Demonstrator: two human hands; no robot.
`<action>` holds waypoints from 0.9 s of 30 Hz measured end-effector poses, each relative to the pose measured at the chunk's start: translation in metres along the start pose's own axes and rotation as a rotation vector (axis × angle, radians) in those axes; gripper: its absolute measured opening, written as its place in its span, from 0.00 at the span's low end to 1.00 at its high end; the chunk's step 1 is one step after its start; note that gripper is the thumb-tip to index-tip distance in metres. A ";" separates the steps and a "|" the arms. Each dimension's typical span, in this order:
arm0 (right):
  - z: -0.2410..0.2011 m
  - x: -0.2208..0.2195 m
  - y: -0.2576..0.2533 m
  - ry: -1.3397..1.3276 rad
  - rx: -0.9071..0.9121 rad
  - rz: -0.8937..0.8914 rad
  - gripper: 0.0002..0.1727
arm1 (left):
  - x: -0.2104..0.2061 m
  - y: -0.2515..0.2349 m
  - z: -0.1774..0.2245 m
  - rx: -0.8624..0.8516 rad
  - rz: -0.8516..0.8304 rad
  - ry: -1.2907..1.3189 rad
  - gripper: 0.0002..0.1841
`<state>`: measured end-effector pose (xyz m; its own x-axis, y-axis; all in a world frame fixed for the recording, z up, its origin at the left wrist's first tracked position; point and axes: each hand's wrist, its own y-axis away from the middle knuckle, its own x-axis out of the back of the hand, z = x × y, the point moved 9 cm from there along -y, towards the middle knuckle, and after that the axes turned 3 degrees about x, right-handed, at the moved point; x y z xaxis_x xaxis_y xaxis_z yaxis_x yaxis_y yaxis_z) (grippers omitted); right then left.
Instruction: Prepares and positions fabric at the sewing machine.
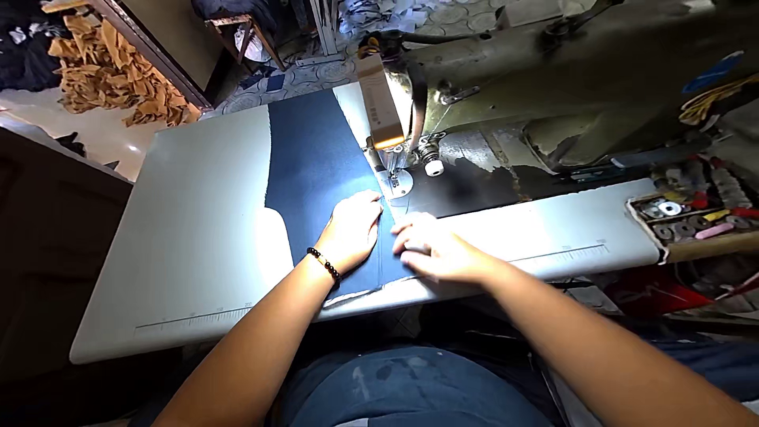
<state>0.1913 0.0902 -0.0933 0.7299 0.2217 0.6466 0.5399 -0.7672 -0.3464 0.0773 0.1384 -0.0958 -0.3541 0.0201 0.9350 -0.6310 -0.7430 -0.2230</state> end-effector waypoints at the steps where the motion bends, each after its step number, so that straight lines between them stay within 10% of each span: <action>1: 0.015 0.016 -0.008 0.082 -0.045 0.039 0.08 | -0.002 0.008 0.006 -0.035 -0.008 0.012 0.17; 10: 0.095 0.045 -0.087 0.454 -0.403 -0.001 0.22 | -0.009 0.058 0.044 -0.116 -0.016 0.100 0.18; 27: 0.099 0.055 -0.087 0.517 -0.378 0.198 0.20 | -0.012 0.051 0.056 -0.162 0.006 0.097 0.17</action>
<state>0.2256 0.2284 -0.0951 0.4547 -0.1900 0.8702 0.1633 -0.9427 -0.2911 0.0887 0.0629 -0.1030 -0.4181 0.0859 0.9043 -0.7286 -0.6262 -0.2774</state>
